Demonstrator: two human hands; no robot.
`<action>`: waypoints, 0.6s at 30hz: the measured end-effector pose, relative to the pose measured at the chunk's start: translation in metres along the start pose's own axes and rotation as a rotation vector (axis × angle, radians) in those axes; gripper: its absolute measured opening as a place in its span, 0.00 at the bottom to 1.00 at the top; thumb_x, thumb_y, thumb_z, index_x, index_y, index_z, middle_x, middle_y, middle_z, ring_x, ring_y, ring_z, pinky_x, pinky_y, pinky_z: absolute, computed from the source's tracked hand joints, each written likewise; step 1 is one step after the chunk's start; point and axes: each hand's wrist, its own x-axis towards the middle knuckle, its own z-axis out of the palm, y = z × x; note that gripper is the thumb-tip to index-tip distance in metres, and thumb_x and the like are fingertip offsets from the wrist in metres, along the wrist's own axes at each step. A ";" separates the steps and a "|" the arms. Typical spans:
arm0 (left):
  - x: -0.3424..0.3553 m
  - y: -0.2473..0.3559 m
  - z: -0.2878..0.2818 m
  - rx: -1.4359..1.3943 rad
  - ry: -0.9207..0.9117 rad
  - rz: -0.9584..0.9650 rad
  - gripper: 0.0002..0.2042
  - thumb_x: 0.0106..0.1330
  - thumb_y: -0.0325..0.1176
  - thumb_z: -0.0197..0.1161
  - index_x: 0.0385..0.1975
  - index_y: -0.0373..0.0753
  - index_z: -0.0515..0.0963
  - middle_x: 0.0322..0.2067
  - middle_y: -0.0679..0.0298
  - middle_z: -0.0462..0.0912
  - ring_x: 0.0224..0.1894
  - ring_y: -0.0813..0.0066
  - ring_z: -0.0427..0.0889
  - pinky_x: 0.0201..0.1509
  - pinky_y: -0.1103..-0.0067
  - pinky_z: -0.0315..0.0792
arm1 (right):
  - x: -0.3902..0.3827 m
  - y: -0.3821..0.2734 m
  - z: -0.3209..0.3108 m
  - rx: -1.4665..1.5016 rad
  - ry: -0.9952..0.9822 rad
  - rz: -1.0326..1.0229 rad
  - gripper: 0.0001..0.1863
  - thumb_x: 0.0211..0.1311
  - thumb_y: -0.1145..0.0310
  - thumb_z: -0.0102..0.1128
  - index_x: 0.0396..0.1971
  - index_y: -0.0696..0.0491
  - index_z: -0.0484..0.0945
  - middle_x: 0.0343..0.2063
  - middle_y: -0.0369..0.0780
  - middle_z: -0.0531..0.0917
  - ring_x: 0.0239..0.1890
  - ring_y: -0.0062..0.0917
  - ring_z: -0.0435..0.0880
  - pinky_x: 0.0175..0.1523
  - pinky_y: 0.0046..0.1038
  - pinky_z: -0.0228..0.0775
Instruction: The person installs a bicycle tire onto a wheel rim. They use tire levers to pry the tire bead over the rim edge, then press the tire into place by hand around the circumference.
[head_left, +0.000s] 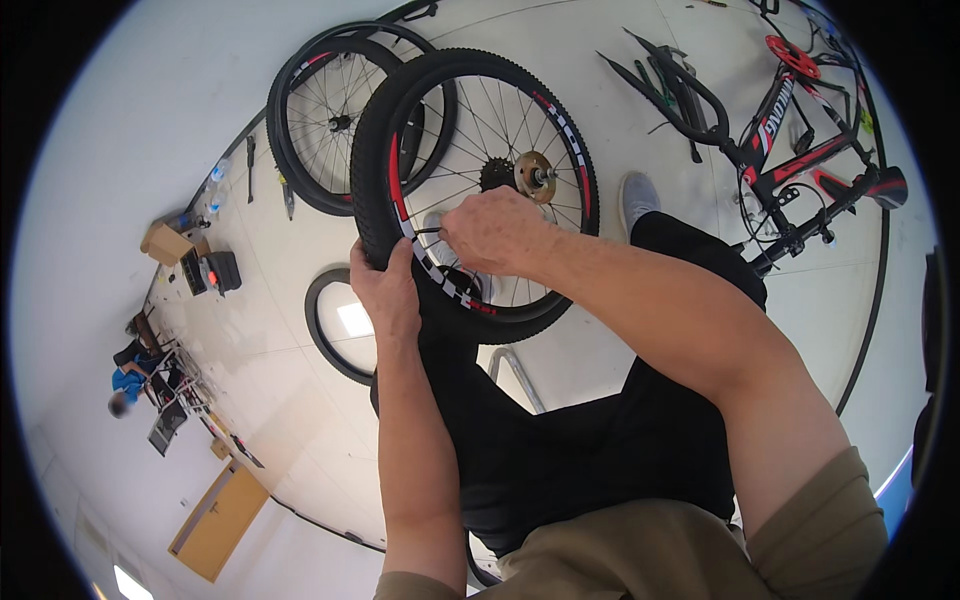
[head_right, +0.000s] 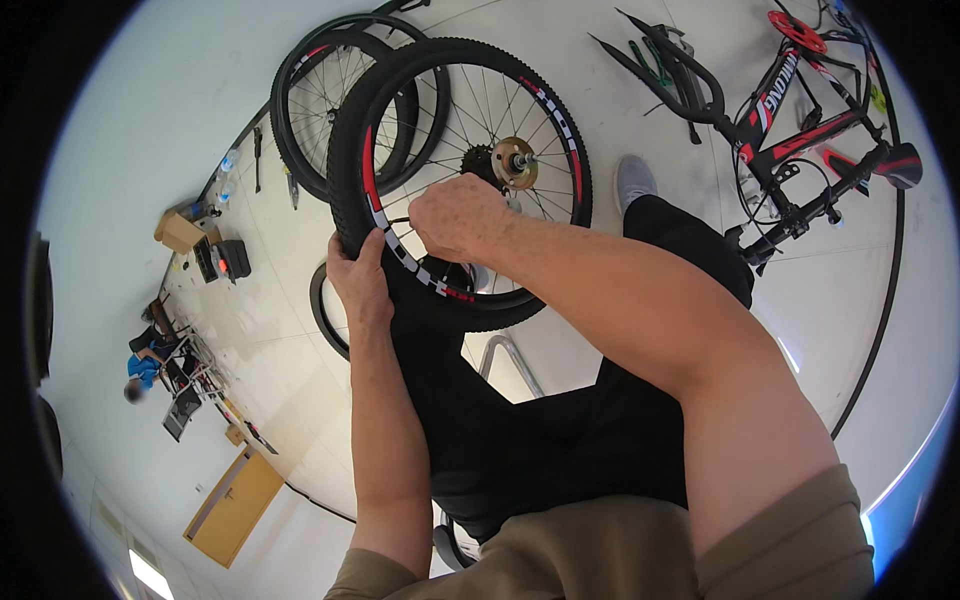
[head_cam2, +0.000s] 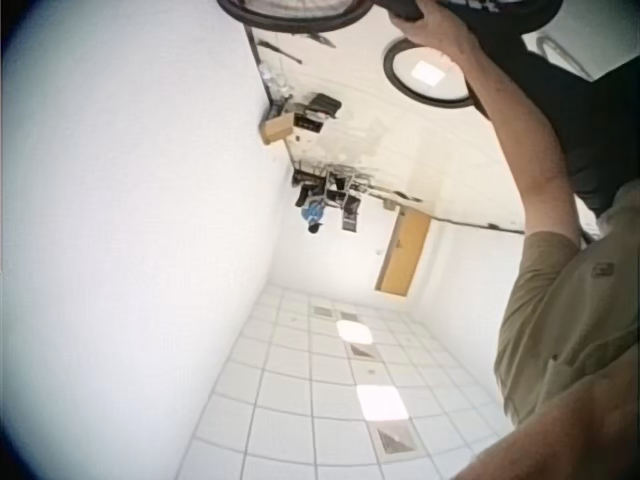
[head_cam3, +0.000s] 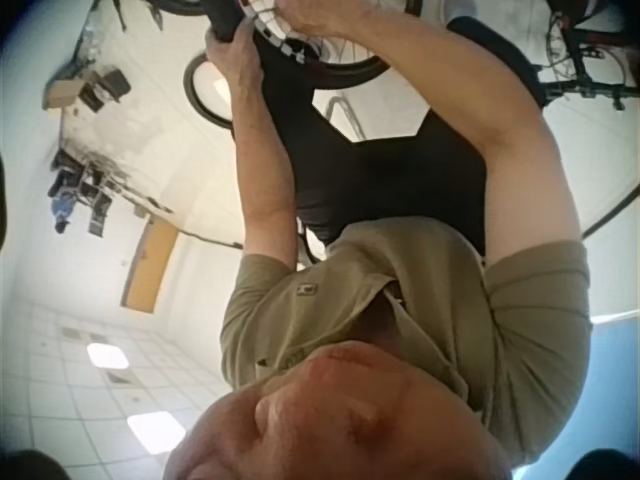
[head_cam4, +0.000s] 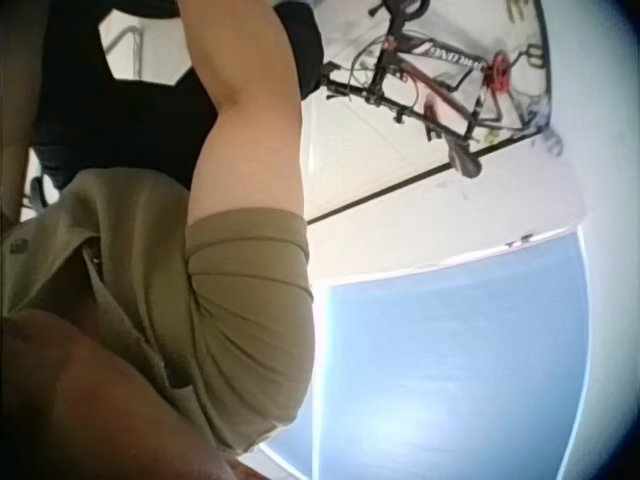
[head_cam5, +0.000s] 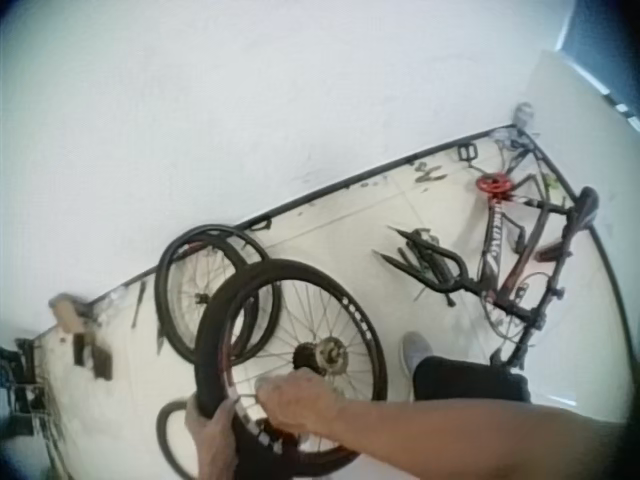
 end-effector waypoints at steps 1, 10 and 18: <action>0.000 -0.001 0.000 -0.003 -0.004 -0.009 0.20 0.62 0.25 0.68 0.52 0.25 0.73 0.40 0.59 0.82 0.39 0.74 0.79 0.46 0.78 0.74 | 0.000 0.000 0.000 -0.033 0.000 -0.011 0.15 0.68 0.60 0.56 0.32 0.55 0.86 0.28 0.49 0.87 0.37 0.43 0.89 0.44 0.42 0.80; 0.004 -0.013 -0.001 -0.031 -0.027 -0.001 0.18 0.65 0.25 0.66 0.52 0.27 0.73 0.41 0.60 0.81 0.39 0.76 0.79 0.46 0.78 0.74 | 0.003 -0.003 0.003 -0.012 -0.053 -0.040 0.11 0.65 0.64 0.59 0.33 0.54 0.86 0.28 0.49 0.87 0.37 0.43 0.89 0.44 0.42 0.80; -0.003 -0.013 -0.002 -0.031 0.000 -0.042 0.19 0.64 0.25 0.66 0.53 0.26 0.73 0.41 0.60 0.82 0.40 0.75 0.79 0.47 0.78 0.73 | 0.003 -0.002 0.003 0.041 -0.009 -0.034 0.09 0.58 0.71 0.58 0.30 0.58 0.85 0.28 0.50 0.87 0.36 0.44 0.89 0.46 0.42 0.81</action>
